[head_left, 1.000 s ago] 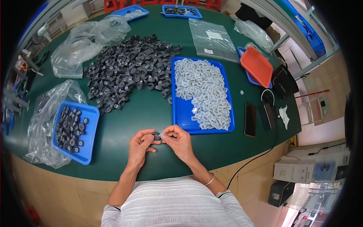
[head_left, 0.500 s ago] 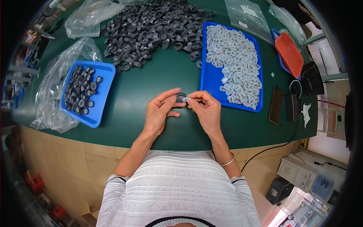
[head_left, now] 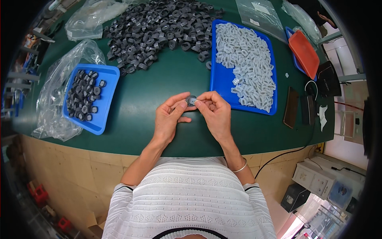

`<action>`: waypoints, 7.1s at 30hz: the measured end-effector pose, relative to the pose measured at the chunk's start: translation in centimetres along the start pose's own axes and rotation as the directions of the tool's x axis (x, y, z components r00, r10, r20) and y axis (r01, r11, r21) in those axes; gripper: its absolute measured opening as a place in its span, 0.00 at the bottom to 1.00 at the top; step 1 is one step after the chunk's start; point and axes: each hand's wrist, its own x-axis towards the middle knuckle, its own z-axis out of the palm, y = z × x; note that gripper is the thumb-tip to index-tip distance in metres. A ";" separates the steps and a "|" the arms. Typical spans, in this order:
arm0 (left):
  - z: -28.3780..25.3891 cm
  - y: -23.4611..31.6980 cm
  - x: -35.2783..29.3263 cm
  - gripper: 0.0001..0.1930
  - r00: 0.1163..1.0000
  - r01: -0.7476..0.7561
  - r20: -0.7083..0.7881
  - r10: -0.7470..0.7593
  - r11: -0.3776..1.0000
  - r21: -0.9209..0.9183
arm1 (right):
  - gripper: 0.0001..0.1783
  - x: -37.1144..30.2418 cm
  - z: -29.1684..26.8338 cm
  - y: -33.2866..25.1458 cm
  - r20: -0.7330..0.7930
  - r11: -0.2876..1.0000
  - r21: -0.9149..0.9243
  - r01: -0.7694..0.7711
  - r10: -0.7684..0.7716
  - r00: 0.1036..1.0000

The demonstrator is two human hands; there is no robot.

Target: The person assembles small components by picking up plastic shells and silicone inserts from trays and fitting them together by hand.

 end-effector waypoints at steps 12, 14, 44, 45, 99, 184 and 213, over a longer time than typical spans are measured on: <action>0.1 -0.4 -0.1 0.17 0.998 -0.058 0.024 0.058 0.998 0.000 | 0.04 0.2 0.4 0.4 0.023 1.000 -0.011 -0.008 0.008 1.000; 0.5 -0.2 -0.3 0.16 0.997 -0.076 -0.004 0.076 0.997 0.021 | 0.04 0.3 0.3 0.7 0.026 1.000 -0.014 0.007 -0.007 1.000; -0.9 1.9 -0.2 0.15 0.997 -0.051 0.071 0.037 0.975 0.214 | 0.20 0.2 -1.3 -0.8 0.308 0.918 -0.285 0.277 -0.186 0.933; -1.2 2.6 0.0 0.15 0.988 -0.032 0.151 -0.017 0.947 0.319 | 0.20 0.1 -1.4 -0.9 0.334 0.912 -0.290 0.291 -0.189 0.923; -1.1 -0.3 -1.6 0.09 0.994 0.109 0.006 -0.109 0.993 0.045 | 0.07 -0.5 0.3 -1.1 0.249 0.959 -0.283 0.019 0.054 0.967; -4.3 1.4 2.2 0.14 0.714 -0.635 0.518 0.471 0.122 0.763 | 0.08 -1.8 0.0 2.8 0.056 0.998 0.066 -0.002 -0.002 0.998; -1.6 -1.2 -3.3 0.17 0.967 -0.168 0.205 0.151 0.984 0.068 | 0.05 -5.3 0.6 -1.3 -0.016 0.934 -0.238 0.265 -0.277 0.961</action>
